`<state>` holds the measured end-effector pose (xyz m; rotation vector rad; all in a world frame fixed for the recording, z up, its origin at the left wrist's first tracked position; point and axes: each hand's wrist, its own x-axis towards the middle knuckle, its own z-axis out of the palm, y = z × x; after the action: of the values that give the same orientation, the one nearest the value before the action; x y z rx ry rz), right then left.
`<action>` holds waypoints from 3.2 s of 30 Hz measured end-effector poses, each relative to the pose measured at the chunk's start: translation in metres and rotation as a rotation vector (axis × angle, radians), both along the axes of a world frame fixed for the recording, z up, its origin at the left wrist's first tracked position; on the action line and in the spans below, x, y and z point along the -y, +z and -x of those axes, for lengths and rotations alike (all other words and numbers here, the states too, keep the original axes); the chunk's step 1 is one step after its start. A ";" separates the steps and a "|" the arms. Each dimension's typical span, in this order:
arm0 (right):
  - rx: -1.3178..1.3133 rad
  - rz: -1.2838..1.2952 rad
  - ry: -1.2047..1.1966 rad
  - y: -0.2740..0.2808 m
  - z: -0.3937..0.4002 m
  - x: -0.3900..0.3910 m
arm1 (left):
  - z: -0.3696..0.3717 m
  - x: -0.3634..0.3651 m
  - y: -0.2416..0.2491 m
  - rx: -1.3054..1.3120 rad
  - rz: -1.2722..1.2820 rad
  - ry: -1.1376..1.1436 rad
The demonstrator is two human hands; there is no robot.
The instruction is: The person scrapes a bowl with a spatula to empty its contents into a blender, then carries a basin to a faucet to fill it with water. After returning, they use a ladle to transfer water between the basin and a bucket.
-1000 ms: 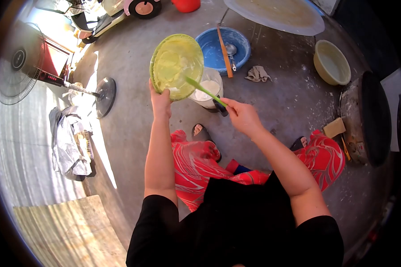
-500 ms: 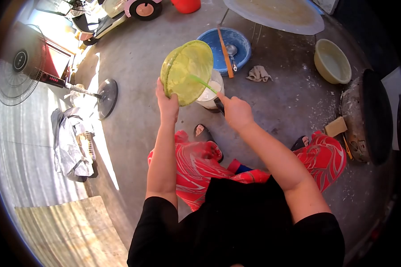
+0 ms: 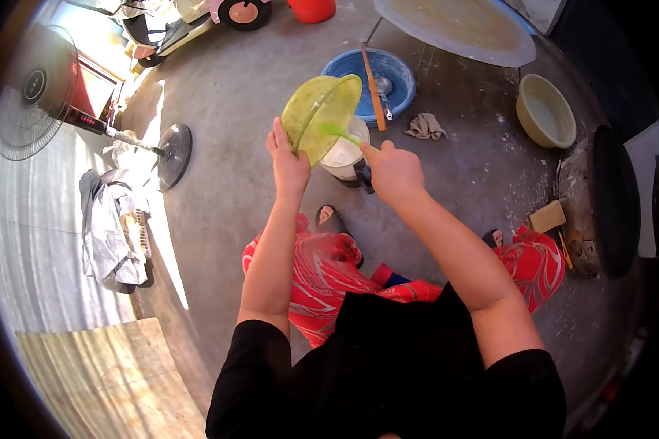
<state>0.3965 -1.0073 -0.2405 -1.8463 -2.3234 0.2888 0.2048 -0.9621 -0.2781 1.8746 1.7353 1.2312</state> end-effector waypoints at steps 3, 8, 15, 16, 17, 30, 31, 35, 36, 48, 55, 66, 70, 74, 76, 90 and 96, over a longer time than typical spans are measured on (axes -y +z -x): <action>-0.010 -0.150 -0.021 0.000 0.005 -0.006 | -0.004 0.001 -0.002 -0.021 -0.007 -0.015; 0.060 -0.043 0.001 -0.011 0.004 -0.009 | -0.005 0.002 -0.001 -0.043 -0.046 -0.029; 0.106 0.105 0.002 -0.003 -0.012 0.009 | 0.006 -0.005 -0.005 -0.032 -0.058 0.049; 0.026 0.099 -0.037 -0.009 -0.015 0.009 | 0.007 -0.006 -0.004 -0.014 -0.049 0.077; -0.055 0.093 -0.075 -0.015 -0.018 0.010 | 0.009 -0.007 -0.005 -0.015 -0.050 0.077; -0.667 -0.048 -0.245 -0.059 -0.027 0.026 | 0.035 -0.012 0.009 0.741 0.218 0.124; -0.595 -0.051 -0.230 -0.053 -0.028 0.023 | 0.034 -0.010 0.014 0.759 0.277 0.098; -0.475 -0.079 -0.223 -0.050 -0.031 0.013 | 0.038 -0.014 0.002 0.630 0.312 0.156; -0.476 -0.081 -0.222 -0.051 -0.031 0.013 | 0.039 -0.015 -0.001 0.617 0.280 0.171; -0.546 -0.004 -0.207 -0.066 -0.030 0.023 | 0.039 -0.013 0.012 0.832 0.173 0.253; -0.490 -0.050 -0.083 -0.047 -0.017 0.039 | 0.037 -0.018 0.001 0.803 0.074 0.216; -0.513 -0.075 -0.036 -0.057 -0.004 0.039 | 0.033 -0.015 0.002 0.800 0.069 0.155; -0.471 -0.187 -0.132 -0.080 -0.015 0.028 | 0.041 -0.012 0.001 0.700 0.094 0.190; -0.509 -0.123 -0.208 -0.086 -0.025 0.027 | 0.039 -0.008 0.018 0.902 0.202 0.222; -0.571 -0.063 -0.225 -0.090 -0.027 0.026 | 0.042 -0.010 0.014 0.888 0.190 0.207; -0.847 0.030 -0.256 -0.068 -0.024 0.017 | 0.054 -0.013 0.016 0.933 0.272 0.265; -0.813 -0.045 -0.235 -0.087 -0.034 0.009 | 0.057 -0.010 0.019 0.981 0.324 0.227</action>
<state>0.4307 -1.0163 -0.3276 -1.5440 -1.5366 0.7710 0.1477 -0.9523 -0.2586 0.6723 1.4419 1.4693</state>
